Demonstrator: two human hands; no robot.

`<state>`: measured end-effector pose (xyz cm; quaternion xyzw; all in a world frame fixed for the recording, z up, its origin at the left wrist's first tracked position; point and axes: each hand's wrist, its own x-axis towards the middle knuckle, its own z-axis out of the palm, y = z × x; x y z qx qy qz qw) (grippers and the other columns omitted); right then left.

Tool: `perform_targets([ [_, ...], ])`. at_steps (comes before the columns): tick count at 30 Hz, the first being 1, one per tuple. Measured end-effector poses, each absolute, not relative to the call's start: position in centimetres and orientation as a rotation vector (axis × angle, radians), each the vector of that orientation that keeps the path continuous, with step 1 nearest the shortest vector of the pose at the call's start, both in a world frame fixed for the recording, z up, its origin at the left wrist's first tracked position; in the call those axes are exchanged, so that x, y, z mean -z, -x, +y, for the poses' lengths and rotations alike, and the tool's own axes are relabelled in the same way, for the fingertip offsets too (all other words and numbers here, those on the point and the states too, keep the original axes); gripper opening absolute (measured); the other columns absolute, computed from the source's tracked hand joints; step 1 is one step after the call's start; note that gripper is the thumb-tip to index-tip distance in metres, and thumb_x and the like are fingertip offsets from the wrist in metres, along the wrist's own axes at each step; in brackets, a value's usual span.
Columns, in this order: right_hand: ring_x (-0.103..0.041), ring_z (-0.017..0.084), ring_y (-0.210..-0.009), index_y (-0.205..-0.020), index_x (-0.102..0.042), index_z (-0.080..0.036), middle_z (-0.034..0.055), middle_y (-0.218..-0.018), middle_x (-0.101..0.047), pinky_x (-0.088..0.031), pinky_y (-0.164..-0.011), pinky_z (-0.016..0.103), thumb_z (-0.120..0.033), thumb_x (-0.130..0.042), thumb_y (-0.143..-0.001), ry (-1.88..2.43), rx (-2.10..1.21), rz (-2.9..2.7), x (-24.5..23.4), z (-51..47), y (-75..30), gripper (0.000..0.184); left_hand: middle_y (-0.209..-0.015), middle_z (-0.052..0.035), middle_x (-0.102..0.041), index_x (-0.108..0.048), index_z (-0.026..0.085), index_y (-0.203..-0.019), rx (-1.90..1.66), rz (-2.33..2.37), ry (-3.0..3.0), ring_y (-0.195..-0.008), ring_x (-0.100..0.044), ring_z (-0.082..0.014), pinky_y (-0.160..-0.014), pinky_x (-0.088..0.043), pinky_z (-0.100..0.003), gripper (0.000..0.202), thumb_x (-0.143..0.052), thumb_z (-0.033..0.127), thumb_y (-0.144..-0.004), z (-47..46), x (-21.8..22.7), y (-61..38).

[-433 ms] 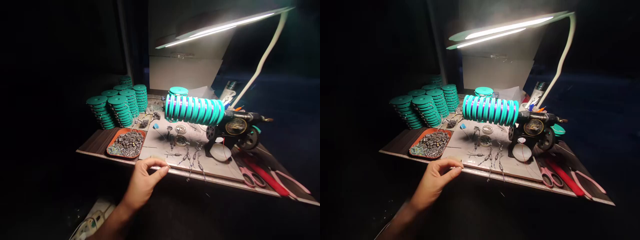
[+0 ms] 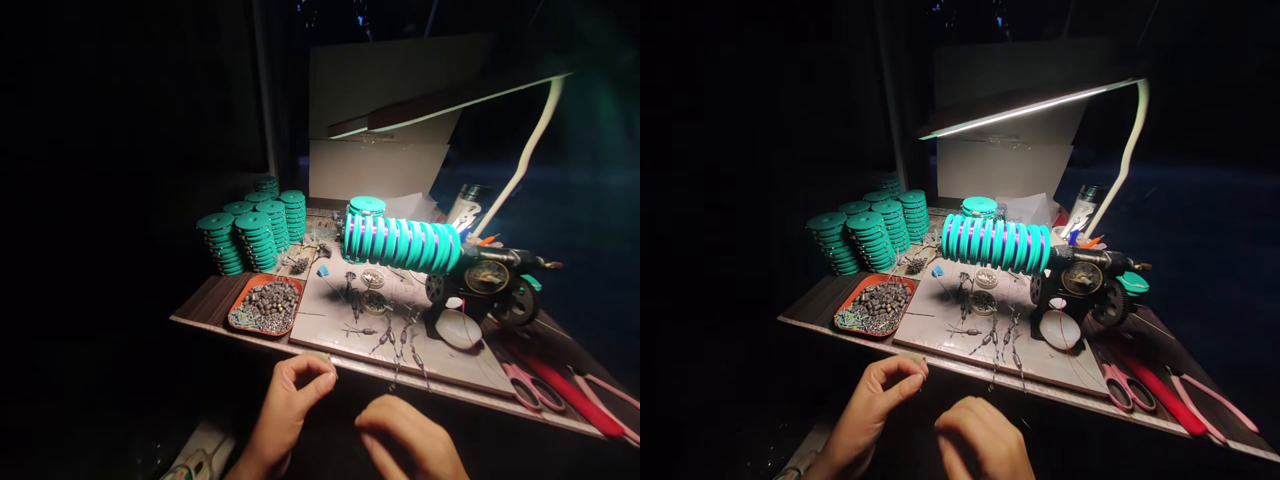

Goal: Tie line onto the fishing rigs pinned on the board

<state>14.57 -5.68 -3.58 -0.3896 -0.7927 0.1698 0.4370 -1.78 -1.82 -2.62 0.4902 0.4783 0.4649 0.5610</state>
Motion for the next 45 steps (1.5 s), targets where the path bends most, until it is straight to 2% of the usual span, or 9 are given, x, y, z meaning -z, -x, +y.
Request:
perform_targets([
  [11,-0.057,0.016,-0.058,-0.084,-0.054,-0.019,0.0038,-0.068,-0.060,-0.044,-0.052,0.026,-0.015,-0.039,-0.084,1.142,-0.269,-1.961,6.6,-5.2,-14.4,0.016,-0.064,-0.0037,-0.066,-0.067,0.018,-0.060,-1.117,1.279,-1.261,-0.068,-0.059,-0.0205,-0.068,-0.044,-0.027,0.016,-0.068,0.033,-0.063,-2.2,3.7,2.6],
  [17,-0.054,0.018,-0.057,-0.082,-0.057,-0.017,0.0049,-0.066,-0.058,-0.040,-0.051,0.027,-0.014,-0.040,-0.084,1.166,0.005,-2.242,2.8,-2.3,-13.5,0.018,-0.054,-0.0017,-0.065,-0.067,0.019,-0.058,-1.132,1.318,-1.260,-0.055,-0.059,-0.0182,-0.057,-0.046,-0.024,0.010,-0.069,0.028,-0.061,-2.8,4.5,2.7],
  [20,-0.052,0.020,-0.054,-0.070,-0.057,-0.018,0.0041,-0.061,-0.056,-0.036,-0.049,0.029,-0.014,-0.039,-0.084,1.175,0.224,-2.319,1.7,-0.7,-12.0,0.023,-0.053,-0.0015,-0.065,-0.068,0.019,-0.056,-1.172,1.359,-1.260,-0.053,-0.059,-0.0178,-0.054,-0.046,-0.023,0.007,-0.069,0.025,-0.059,-2.8,4.8,3.4],
  [22,-0.051,0.018,-0.049,-0.065,-0.055,-0.018,0.0020,-0.055,-0.054,-0.034,-0.047,0.028,-0.013,-0.033,-0.088,1.092,0.251,-2.347,2.2,-0.7,-11.3,0.032,-0.053,-0.0014,-0.066,-0.068,0.020,-0.056,-1.207,1.387,-1.241,-0.053,-0.059,-0.0176,-0.053,-0.047,-0.023,0.005,-0.070,0.024,-0.057,-2.6,5.0,4.1],
  [26,-0.052,0.015,-0.049,-0.080,-0.057,-0.018,0.0009,-0.060,-0.059,-0.034,-0.047,0.026,-0.019,-0.024,-0.093,1.018,0.110,-2.353,4.9,-3.1,-12.3,0.036,-0.051,-0.0006,-0.066,-0.069,0.021,-0.056,-1.232,1.409,-1.176,-0.050,-0.059,-0.0164,-0.051,-0.048,-0.021,0.006,-0.072,0.026,-0.054,-2.2,5.6,5.4],
  [29,-0.052,0.015,-0.055,-0.090,-0.056,-0.017,0.0033,-0.069,-0.061,-0.037,-0.050,0.026,-0.021,-0.033,-0.091,1.087,0.023,-2.282,6.1,-4.8,-14.3,0.024,-0.053,-0.0010,-0.067,-0.070,0.021,-0.056,-1.201,1.427,-1.172,-0.050,-0.059,-0.0160,-0.050,-0.048,-0.020,0.008,-0.073,0.028,-0.052,-1.9,6.1,5.5],
  [32,-0.053,0.015,-0.062,-0.091,-0.056,-0.016,0.0047,-0.073,-0.062,-0.039,-0.055,0.025,-0.013,-0.038,-0.088,1.149,0.062,-2.225,5.5,-4.4,-15.7,0.019,-0.056,-0.0016,-0.068,-0.070,0.021,-0.056,-1.172,1.432,-1.241,-0.054,-0.061,-0.0169,-0.053,-0.049,-0.020,0.009,-0.072,0.029,-0.052,-1.9,6.3,4.9],
  [39,-0.050,0.019,-0.061,-0.063,-0.058,-0.018,0.0017,-0.061,-0.055,-0.033,-0.054,0.028,-0.008,-0.056,-0.076,1.529,0.305,-2.309,2.9,1.5,-15.2,0.017,-0.056,-0.0021,-0.068,-0.070,0.021,-0.057,-1.151,1.444,-1.379,-0.055,-0.062,-0.0175,-0.057,-0.051,-0.023,0.010,-0.068,0.031,-0.057,-2.5,6.5,3.9],
  [45,-0.053,0.018,-0.062,-0.061,-0.057,-0.016,0.0030,-0.061,-0.057,-0.035,-0.055,0.027,-0.001,-0.053,-0.076,1.549,0.288,-2.421,2.3,2.2,-15.4,0.021,-0.058,-0.0015,-0.069,-0.070,0.022,-0.058,-1.145,1.454,-1.414,-0.059,-0.063,-0.0175,-0.061,-0.051,-0.023,0.010,-0.066,0.031,-0.060,-2.7,6.8,4.2],
])
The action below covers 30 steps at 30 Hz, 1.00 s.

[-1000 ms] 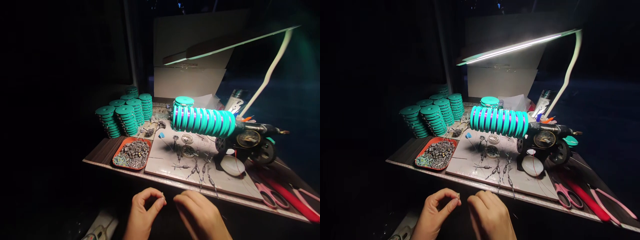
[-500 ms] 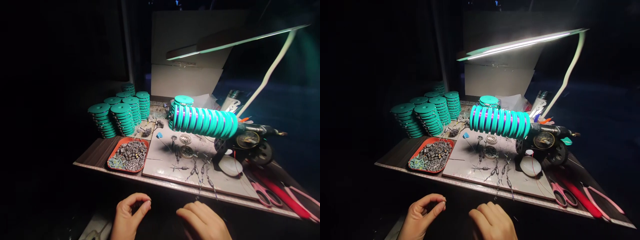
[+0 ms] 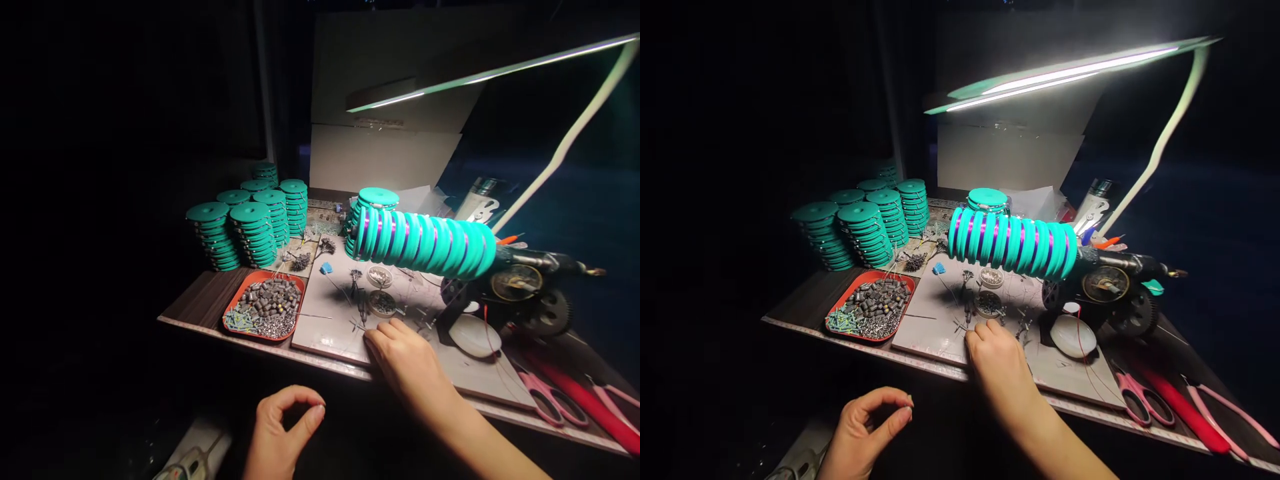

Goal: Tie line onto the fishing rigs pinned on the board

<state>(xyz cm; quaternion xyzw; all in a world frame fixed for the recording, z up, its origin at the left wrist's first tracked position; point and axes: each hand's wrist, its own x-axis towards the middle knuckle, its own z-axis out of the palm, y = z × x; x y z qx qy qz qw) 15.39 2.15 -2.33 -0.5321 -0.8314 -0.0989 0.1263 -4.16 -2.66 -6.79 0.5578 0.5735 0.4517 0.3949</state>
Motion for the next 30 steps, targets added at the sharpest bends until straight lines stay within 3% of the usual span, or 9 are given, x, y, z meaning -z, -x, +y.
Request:
perform_targets([
  [6,-0.054,0.022,-0.058,-0.059,-0.058,-0.013,0.0079,-0.058,-0.058,-0.035,-0.052,0.030,0.010,-0.044,-0.067,1.534,0.362,-2.476,2.6,2.2,-14.7,0.028,-0.058,-0.0004,-0.069,-0.069,0.020,-0.059,-1.203,1.366,-1.442,-0.057,-0.064,-0.0159,-0.057,-0.050,-0.021,0.006,-0.066,0.025,-0.062,-2.5,6.1,3.7],
  [10,-0.054,0.022,-0.058,-0.060,-0.055,-0.015,0.0068,-0.059,-0.057,-0.038,-0.052,0.030,0.002,-0.042,-0.073,1.479,0.323,-2.440,2.1,1.3,-14.8,0.025,-0.059,0.0002,-0.068,-0.068,0.020,-0.059,-1.275,1.330,-1.518,-0.059,-0.064,-0.0151,-0.060,-0.050,-0.021,0.005,-0.065,0.021,-0.064,-2.6,5.3,3.2],
  [12,-0.053,0.018,-0.059,-0.068,-0.053,-0.016,0.0045,-0.063,-0.056,-0.040,-0.053,0.027,-0.009,-0.042,-0.081,1.410,0.044,-2.363,1.6,-0.1,-15.0,0.019,-0.060,-0.0001,-0.068,-0.068,0.020,-0.061,-1.287,1.358,-1.588,-0.059,-0.063,-0.0155,-0.058,-0.049,-0.023,0.005,-0.065,0.019,-0.066,-2.8,4.9,2.9],
  [16,-0.050,0.014,-0.059,-0.079,-0.047,-0.020,0.0005,-0.067,-0.052,-0.041,-0.054,0.022,-0.031,-0.033,-0.090,1.262,-0.972,-1.976,1.9,-3.4,-14.6,0.021,-0.060,-0.0014,-0.066,-0.067,0.019,-0.063,-1.188,1.379,-1.765,-0.062,-0.061,-0.0171,-0.056,-0.048,-0.025,0.007,-0.064,0.016,-0.069,-3.3,4.8,2.6],
  [19,-0.049,0.015,-0.065,-0.076,-0.044,-0.021,0.0008,-0.070,-0.049,-0.041,-0.060,0.025,-0.040,-0.031,-0.089,1.209,-1.366,-1.698,3.2,-4.7,-13.6,0.027,-0.061,-0.0015,-0.065,-0.066,0.019,-0.064,-1.108,1.354,-1.918,-0.062,-0.061,-0.0173,-0.055,-0.047,-0.026,0.007,-0.064,0.015,-0.070,-3.8,5.3,2.6],
  [22,-0.047,0.016,-0.069,-0.073,-0.044,-0.020,0.0012,-0.072,-0.048,-0.039,-0.066,0.028,-0.043,-0.031,-0.088,1.184,-1.470,-1.580,4.2,-5.0,-12.9,0.031,-0.060,-0.0010,-0.064,-0.065,0.020,-0.065,-1.096,1.348,-2.036,-0.061,-0.059,-0.0168,-0.055,-0.047,-0.027,0.009,-0.062,0.017,-0.073,-4.2,5.7,2.9],
  [30,-0.043,0.015,-0.065,-0.072,-0.042,-0.019,-0.0003,-0.068,-0.044,-0.036,-0.063,0.026,-0.046,-0.029,-0.088,1.268,-1.436,-1.640,4.9,-5.3,-12.3,0.034,-0.057,-0.0015,-0.062,-0.064,0.018,-0.064,-1.142,1.363,-2.173,-0.057,-0.058,-0.0169,-0.051,-0.047,-0.027,0.008,-0.063,0.015,-0.071,-4.2,6.0,3.0],
])
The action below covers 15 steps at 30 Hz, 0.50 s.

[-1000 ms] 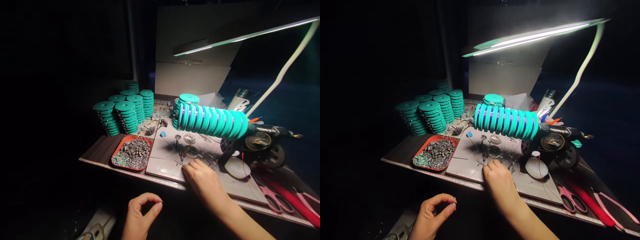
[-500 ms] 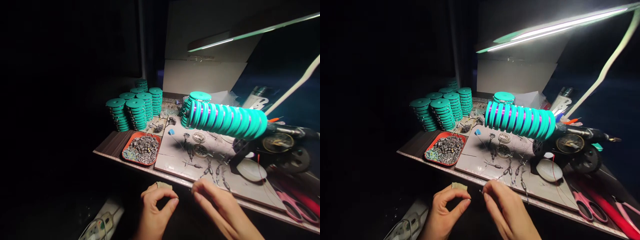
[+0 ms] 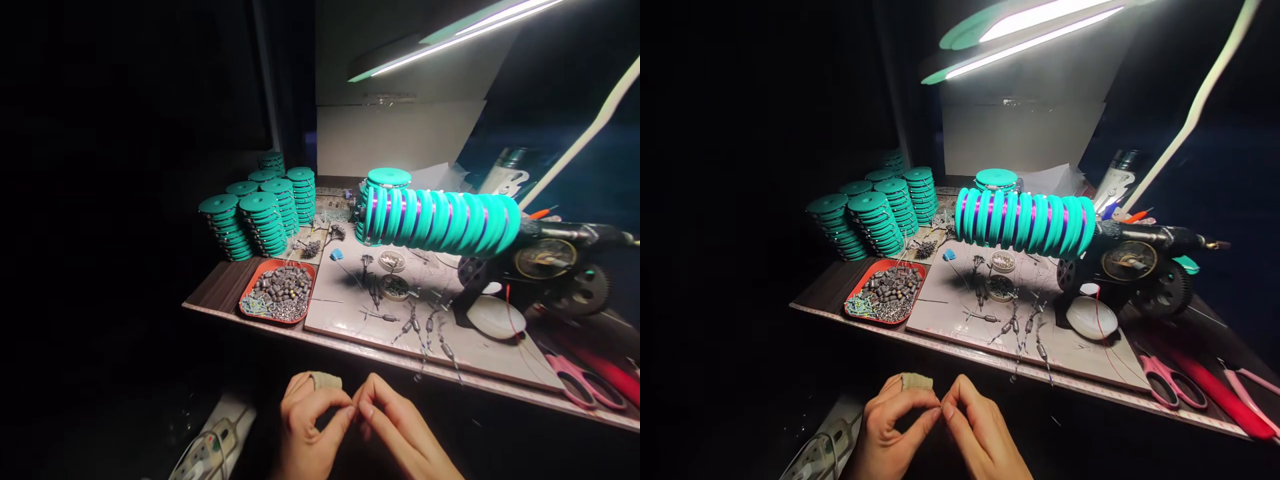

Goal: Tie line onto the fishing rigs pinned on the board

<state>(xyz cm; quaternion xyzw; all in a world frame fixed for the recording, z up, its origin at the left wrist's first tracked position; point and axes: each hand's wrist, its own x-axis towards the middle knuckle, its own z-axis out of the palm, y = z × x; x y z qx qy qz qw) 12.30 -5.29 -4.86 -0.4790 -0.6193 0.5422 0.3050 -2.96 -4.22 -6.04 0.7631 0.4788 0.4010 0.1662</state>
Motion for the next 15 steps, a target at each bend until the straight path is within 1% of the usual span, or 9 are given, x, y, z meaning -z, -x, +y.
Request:
perform_targets([
  [5,-0.042,0.013,-0.061,-0.070,-0.041,-0.020,-0.0017,-0.065,-0.043,-0.036,-0.059,0.025,-0.045,-0.031,-0.088,1.275,-1.391,-1.660,4.76,-5.15,-12.07,0.033,-0.057,-0.0012,-0.061,-0.064,0.019,-0.064,-1.110,1.377,-2.177,-0.058,-0.058,-0.0163,-0.051,-0.046,-0.026,0.010,-0.061,0.016,-0.073,-4.35,6.42,3.16],
  [8,-0.041,0.013,-0.060,-0.069,-0.041,-0.020,-0.0022,-0.064,-0.042,-0.035,-0.058,0.024,-0.045,-0.032,-0.088,1.269,-1.398,-1.643,4.74,-5.02,-11.96,0.032,-0.059,-0.0011,-0.061,-0.064,0.019,-0.067,-1.054,1.374,-2.179,-0.060,-0.058,-0.0161,-0.054,-0.046,-0.027,0.009,-0.060,0.017,-0.074,-4.54,6.64,3.34],
  [15,-0.041,0.014,-0.061,-0.068,-0.041,-0.020,-0.0019,-0.065,-0.043,-0.036,-0.059,0.025,-0.045,-0.033,-0.087,1.283,-1.421,-1.617,4.84,-5.12,-11.88,0.032,-0.060,-0.0004,-0.062,-0.063,0.020,-0.069,-1.055,1.342,-2.206,-0.060,-0.058,-0.0156,-0.055,-0.046,-0.026,0.008,-0.060,0.016,-0.075,-4.41,6.74,3.51],
])
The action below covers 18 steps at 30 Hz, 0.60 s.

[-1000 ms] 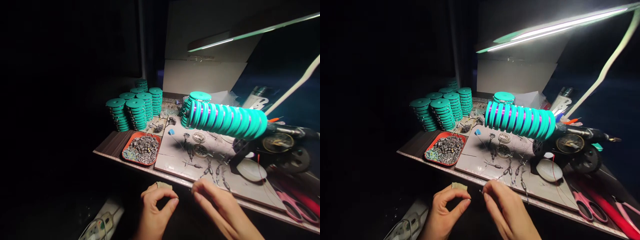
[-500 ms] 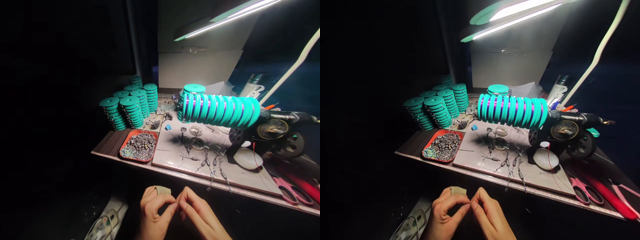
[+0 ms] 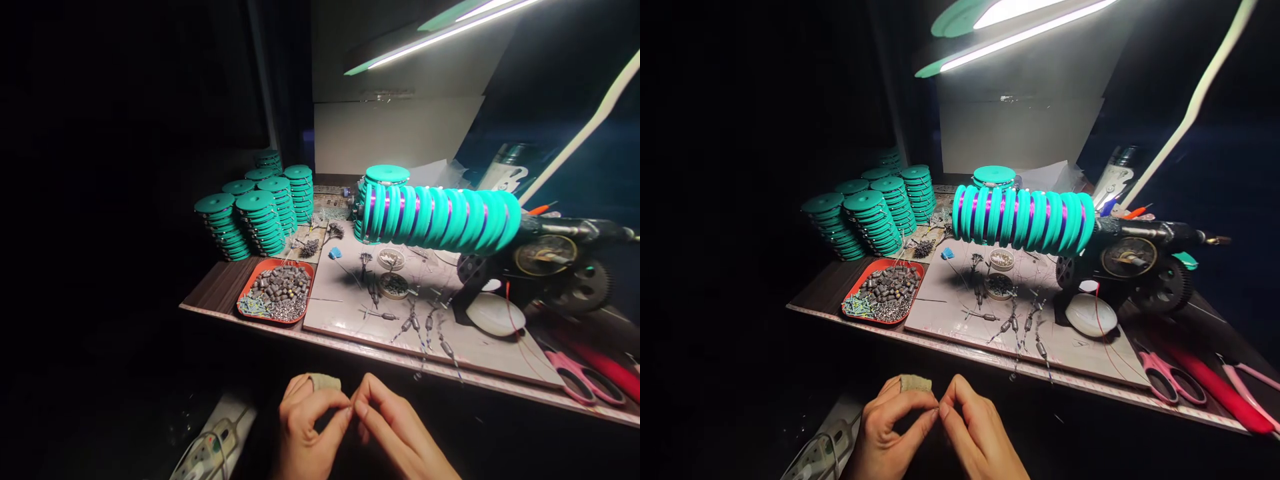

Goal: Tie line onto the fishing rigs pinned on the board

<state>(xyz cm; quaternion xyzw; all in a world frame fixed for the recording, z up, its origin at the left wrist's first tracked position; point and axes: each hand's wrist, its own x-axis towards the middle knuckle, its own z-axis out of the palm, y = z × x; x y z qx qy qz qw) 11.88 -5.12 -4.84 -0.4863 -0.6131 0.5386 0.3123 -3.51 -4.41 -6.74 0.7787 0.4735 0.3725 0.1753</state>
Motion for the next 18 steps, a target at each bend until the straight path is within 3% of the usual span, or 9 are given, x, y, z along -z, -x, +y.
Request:
perform_targets([
  [12,-0.042,0.014,-0.062,-0.068,-0.040,-0.020,-0.0018,-0.065,-0.043,-0.036,-0.060,0.025,-0.048,-0.032,-0.086,1.296,-1.446,-1.606,5.0,-5.2,-11.8,0.034,-0.059,0.0000,-0.062,-0.063,0.020,-0.068,-1.073,1.339,-2.247,-0.059,-0.058,-0.0148,-0.055,-0.047,-0.026,0.008,-0.060,0.015,-0.074,-4.5,6.8,3.6],
  [18,-0.044,0.014,-0.063,-0.069,-0.041,-0.020,-0.0010,-0.066,-0.046,-0.037,-0.061,0.025,-0.041,-0.031,-0.088,1.360,-1.364,-1.692,5.2,-5.3,-11.7,0.030,-0.055,-0.0018,-0.058,-0.063,0.018,-0.064,-1.157,1.355,-2.352,-0.056,-0.056,-0.0156,-0.051,-0.045,-0.026,0.013,-0.056,0.013,-0.074,-4.4,5.8,3.2],
])
